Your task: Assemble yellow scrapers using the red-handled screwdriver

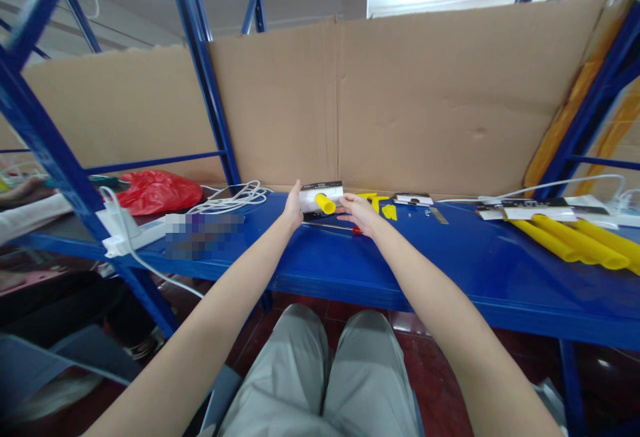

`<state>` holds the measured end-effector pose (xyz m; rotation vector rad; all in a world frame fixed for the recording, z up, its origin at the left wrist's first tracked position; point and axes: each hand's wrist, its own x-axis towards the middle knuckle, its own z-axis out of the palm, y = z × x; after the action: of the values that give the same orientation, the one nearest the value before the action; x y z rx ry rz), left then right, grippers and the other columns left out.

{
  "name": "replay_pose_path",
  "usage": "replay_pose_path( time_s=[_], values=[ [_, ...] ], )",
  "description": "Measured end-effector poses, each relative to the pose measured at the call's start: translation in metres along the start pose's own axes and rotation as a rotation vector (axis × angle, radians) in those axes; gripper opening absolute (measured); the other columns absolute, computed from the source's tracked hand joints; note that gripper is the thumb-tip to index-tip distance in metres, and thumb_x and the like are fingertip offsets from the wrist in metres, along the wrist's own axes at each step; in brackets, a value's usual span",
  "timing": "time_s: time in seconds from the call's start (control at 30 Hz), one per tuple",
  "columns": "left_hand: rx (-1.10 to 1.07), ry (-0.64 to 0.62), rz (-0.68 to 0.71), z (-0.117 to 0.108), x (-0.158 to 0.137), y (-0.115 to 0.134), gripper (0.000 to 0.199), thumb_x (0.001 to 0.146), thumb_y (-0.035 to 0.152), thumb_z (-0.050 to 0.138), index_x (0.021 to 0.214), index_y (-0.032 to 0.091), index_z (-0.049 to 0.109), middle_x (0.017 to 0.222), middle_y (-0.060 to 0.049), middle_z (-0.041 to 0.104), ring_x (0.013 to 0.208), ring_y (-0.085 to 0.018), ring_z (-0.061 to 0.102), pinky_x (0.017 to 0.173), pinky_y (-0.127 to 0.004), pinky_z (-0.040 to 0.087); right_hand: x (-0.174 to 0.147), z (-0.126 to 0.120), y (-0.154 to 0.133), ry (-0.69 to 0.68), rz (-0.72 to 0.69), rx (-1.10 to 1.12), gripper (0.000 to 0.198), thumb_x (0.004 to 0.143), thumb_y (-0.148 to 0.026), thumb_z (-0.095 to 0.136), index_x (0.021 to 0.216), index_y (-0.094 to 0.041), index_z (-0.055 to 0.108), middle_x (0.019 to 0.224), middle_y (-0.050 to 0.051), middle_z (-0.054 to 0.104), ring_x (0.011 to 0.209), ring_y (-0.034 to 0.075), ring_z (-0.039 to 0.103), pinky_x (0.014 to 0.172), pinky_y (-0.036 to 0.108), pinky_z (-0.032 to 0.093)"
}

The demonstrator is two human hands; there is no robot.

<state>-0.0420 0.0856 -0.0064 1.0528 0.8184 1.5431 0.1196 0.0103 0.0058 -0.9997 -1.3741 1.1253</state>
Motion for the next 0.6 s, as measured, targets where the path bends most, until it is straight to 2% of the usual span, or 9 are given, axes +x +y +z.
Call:
replay_pose_path(
  time_s=[0.1, 0.27, 0.43, 0.5, 0.6],
  values=[
    [-0.08, 0.044, -0.078, 0.002, -0.001, 0.003, 0.062, 0.084, 0.069, 0.042, 0.104, 0.016, 0.068, 0.096, -0.013, 0.074, 0.094, -0.03, 0.07, 0.084, -0.04, 0.054, 0.001, -0.002, 0.0, 0.002, -0.018, -0.026, 0.017, 0.091, -0.016, 0.046, 0.096, -0.02, 0.061, 0.098, 0.007, 0.072, 0.087, 0.016, 0.068, 0.077, 0.034, 0.055],
    [-0.092, 0.098, -0.099, 0.003, -0.002, 0.006, 0.061, 0.088, 0.065, 0.035, 0.108, 0.017, 0.067, 0.096, -0.011, 0.074, 0.096, -0.029, 0.07, 0.084, -0.04, 0.054, 0.001, -0.003, -0.001, -0.018, -0.057, -0.023, 0.016, 0.092, -0.019, 0.044, 0.094, -0.021, 0.06, 0.102, 0.007, 0.071, 0.089, 0.016, 0.068, 0.078, 0.033, 0.055],
    [-0.042, 0.243, -0.082, 0.003, 0.001, 0.003, 0.039, 0.09, 0.043, 0.043, 0.104, 0.016, 0.067, 0.095, -0.009, 0.074, 0.097, -0.025, 0.07, 0.085, -0.036, 0.054, 0.0, -0.001, 0.0, -0.027, -0.032, -0.035, 0.014, 0.092, -0.017, 0.043, 0.093, -0.02, 0.057, 0.11, 0.008, 0.069, 0.093, 0.015, 0.068, 0.079, 0.032, 0.054],
    [-0.053, 0.247, -0.066, 0.002, 0.004, 0.002, 0.031, 0.087, 0.036, 0.045, 0.101, 0.017, 0.067, 0.091, -0.007, 0.074, 0.095, -0.024, 0.07, 0.083, -0.034, 0.055, -0.001, -0.001, -0.001, -0.027, -0.023, -0.025, 0.014, 0.092, -0.016, 0.043, 0.092, -0.02, 0.056, 0.111, 0.007, 0.069, 0.094, 0.015, 0.067, 0.08, 0.032, 0.053],
    [-0.043, 0.177, -0.036, -0.004, 0.01, 0.0, 0.026, 0.084, 0.034, 0.048, 0.093, 0.018, 0.066, 0.082, -0.007, 0.073, 0.089, -0.025, 0.071, 0.079, -0.036, 0.056, -0.003, -0.001, -0.004, -0.026, -0.03, 0.025, 0.013, 0.092, -0.016, 0.043, 0.091, -0.021, 0.055, 0.108, 0.006, 0.069, 0.094, 0.015, 0.067, 0.08, 0.032, 0.052]
  ],
)
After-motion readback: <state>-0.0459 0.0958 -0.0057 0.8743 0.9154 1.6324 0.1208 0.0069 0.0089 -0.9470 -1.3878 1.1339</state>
